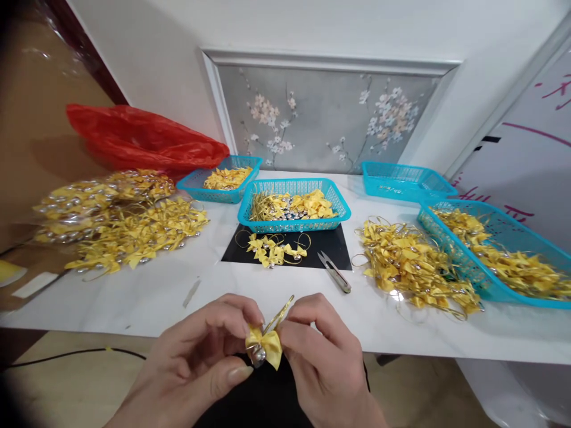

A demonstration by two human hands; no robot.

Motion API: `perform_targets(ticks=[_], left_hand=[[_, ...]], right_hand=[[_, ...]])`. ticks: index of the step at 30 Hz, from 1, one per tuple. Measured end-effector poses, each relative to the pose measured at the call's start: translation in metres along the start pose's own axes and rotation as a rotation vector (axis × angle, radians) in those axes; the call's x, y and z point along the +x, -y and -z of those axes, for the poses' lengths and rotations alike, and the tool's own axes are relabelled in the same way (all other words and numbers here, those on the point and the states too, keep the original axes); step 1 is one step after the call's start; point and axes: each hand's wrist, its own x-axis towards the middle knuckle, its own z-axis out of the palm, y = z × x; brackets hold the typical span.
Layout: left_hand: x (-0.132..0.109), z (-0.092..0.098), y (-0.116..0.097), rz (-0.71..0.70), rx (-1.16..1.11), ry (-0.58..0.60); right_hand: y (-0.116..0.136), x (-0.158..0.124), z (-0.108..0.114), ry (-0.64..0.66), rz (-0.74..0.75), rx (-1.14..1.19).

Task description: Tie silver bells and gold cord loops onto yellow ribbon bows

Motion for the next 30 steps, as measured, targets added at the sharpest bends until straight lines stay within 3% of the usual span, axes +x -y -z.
perform_targets(ticks=[5, 12, 23, 27, 30], left_hand=[[0.001, -0.005, -0.002, -0.063, 0.195, -0.042], [0.001, -0.006, -0.006, -0.149, 0.43, -0.015], [0.001, -0.006, -0.005, -0.175, 0.416, -0.035], [-0.001, -0.005, -0.001, -0.127, 0.362, -0.048], [-0.004, -0.005, 0.005, -0.203, 0.416, -0.087]], right_hand=[[-0.001, -0.003, -0.001, 0.03, 0.004, 0.016], [-0.005, -0.009, -0.001, 0.097, -0.012, -0.01], [-0.01, -0.014, 0.001, 0.158, -0.088, 0.089], [-0.011, -0.013, 0.001, 0.123, -0.068, 0.098], [-0.011, -0.013, 0.0, 0.084, -0.037, 0.067]])
